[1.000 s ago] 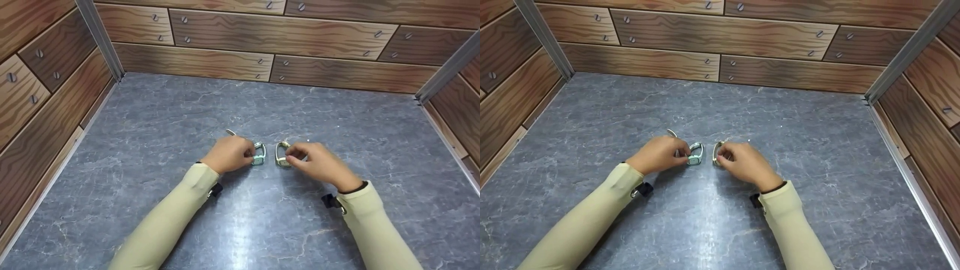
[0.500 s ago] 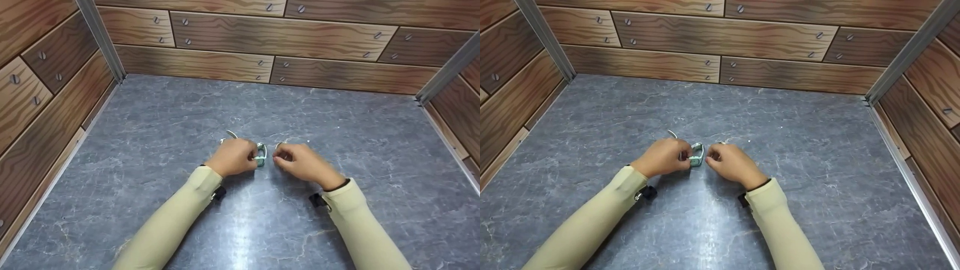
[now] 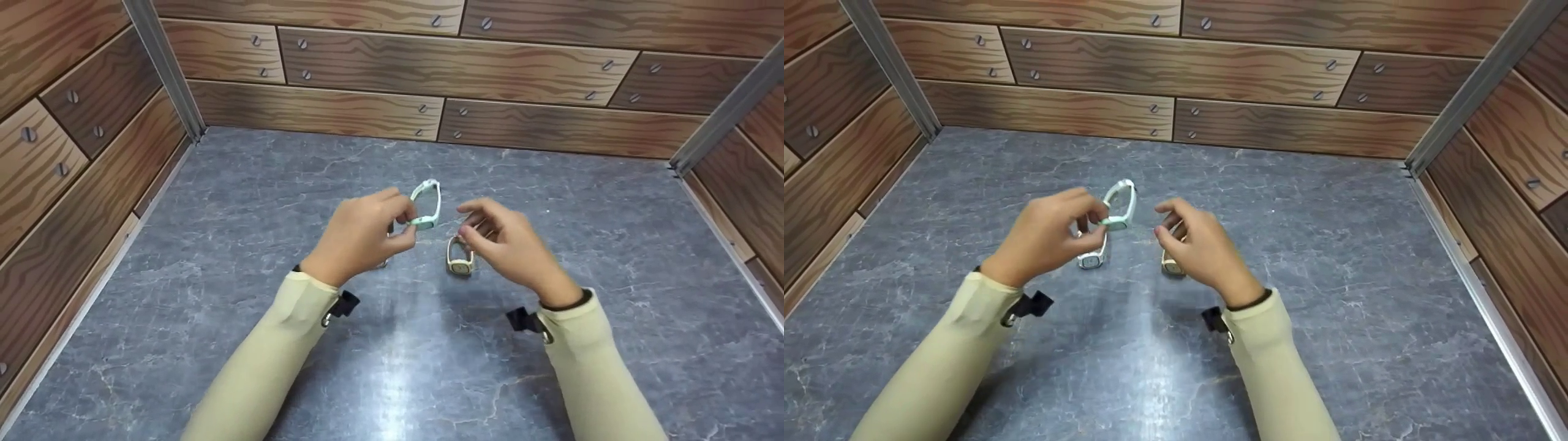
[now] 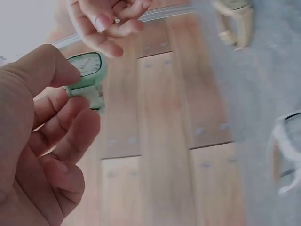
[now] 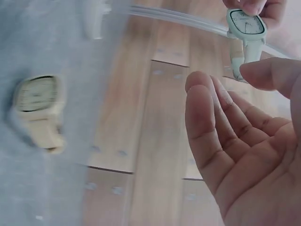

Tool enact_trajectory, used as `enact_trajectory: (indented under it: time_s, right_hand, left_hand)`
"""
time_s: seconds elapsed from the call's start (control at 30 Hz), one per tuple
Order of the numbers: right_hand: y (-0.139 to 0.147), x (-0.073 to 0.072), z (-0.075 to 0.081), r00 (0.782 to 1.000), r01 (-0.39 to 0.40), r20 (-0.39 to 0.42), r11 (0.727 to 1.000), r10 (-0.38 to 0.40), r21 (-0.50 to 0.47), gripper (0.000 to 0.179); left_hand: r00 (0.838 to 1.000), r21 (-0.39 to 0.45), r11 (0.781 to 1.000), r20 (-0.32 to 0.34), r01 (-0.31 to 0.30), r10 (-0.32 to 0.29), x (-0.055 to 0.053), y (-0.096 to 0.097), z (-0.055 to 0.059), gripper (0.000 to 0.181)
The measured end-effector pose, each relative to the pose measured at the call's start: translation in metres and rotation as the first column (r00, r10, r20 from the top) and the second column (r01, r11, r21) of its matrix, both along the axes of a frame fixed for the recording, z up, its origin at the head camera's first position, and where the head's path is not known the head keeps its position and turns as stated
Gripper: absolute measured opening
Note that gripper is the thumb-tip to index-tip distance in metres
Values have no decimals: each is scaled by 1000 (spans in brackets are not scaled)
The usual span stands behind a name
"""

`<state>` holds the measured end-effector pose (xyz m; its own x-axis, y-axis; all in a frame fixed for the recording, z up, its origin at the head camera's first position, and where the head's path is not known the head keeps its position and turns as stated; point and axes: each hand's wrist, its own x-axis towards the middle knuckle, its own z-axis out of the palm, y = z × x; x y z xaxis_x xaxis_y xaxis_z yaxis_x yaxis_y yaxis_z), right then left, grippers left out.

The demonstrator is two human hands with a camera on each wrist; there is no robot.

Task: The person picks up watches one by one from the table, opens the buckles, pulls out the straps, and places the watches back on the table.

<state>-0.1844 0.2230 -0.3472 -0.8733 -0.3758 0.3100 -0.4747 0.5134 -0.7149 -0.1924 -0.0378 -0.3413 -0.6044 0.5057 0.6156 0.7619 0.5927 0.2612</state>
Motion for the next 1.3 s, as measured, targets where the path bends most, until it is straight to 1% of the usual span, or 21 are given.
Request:
enact_trajectory:
  time_s: [0.1, 0.2, 0.3, 0.4, 0.5, 0.6, 0.7, 0.77, 0.87, 0.93, 1.0, 1.07, 1.13, 1.2, 1.3]
  right_hand:
    - [2, 12, 13, 997, -8, -73, 1000, 6, -22, 26]
    - [4, 23, 25, 990, -30, -138, 999, 24, -41, 24]
    - [6, 33, 34, 983, -52, -182, 997, 41, -54, 24]
    - [7, 39, 40, 980, -69, -191, 994, 51, -89, 24]
    - [7, 41, 41, 986, -83, -158, 987, 61, -140, 23]
    - [6, 40, 40, 990, -98, -115, 980, 79, -175, 21]
    - [5, 39, 38, 991, -122, -85, 975, 107, -188, 22]
    - [7, 38, 36, 989, -139, -67, 971, 128, -197, 26]
    - [9, 37, 35, 986, -169, -47, 964, 163, -207, 24]
    - [8, 37, 35, 987, -158, -17, 964, 158, -214, 19]
    - [7, 36, 35, 991, -125, 14, 968, 131, -217, 15]
    - [4, 36, 36, 994, -78, 59, 972, 93, -223, 14]
    - [4, 35, 36, 994, -51, 84, 973, 72, -227, 14]
    - [4, 35, 36, 993, -50, 96, 971, 75, -233, 14]
    - [4, 33, 36, 990, -72, 98, 969, 97, -235, 13]
  left_hand:
    - [994, 56, 997, -100, 49, -43, 9, -3, 12, 5]
    - [979, 75, 991, -179, 115, -100, 19, -2, 22, 8]
    - [960, 60, 983, -231, 175, -156, 27, 2, 29, 7]
    - [946, 23, 980, -264, 200, -187, 33, 4, 33, 7]
    - [937, -14, 974, -270, 226, -221, 36, 4, 33, 7]
    - [931, -33, 967, -263, 252, -251, 37, 5, 32, 9]
    - [928, -46, 964, -265, 261, -264, 38, 5, 30, 11]
    - [927, -58, 964, -266, 259, -265, 39, 6, 29, 13]
    - [926, -75, 962, -260, 264, -274, 39, 8, 27, 12]
    - [925, -78, 959, -252, 273, -284, 39, 8, 27, 13]
    - [924, -74, 955, -244, 286, -296, 39, 8, 27, 13]
    - [923, -70, 953, -237, 296, -304, 40, 8, 26, 13]
    - [921, -74, 950, -231, 303, -312, 41, 8, 25, 13]
    - [922, -88, 949, -223, 304, -316, 41, 8, 25, 11]
    - [924, -108, 947, -211, 302, -318, 40, 8, 25, 7]
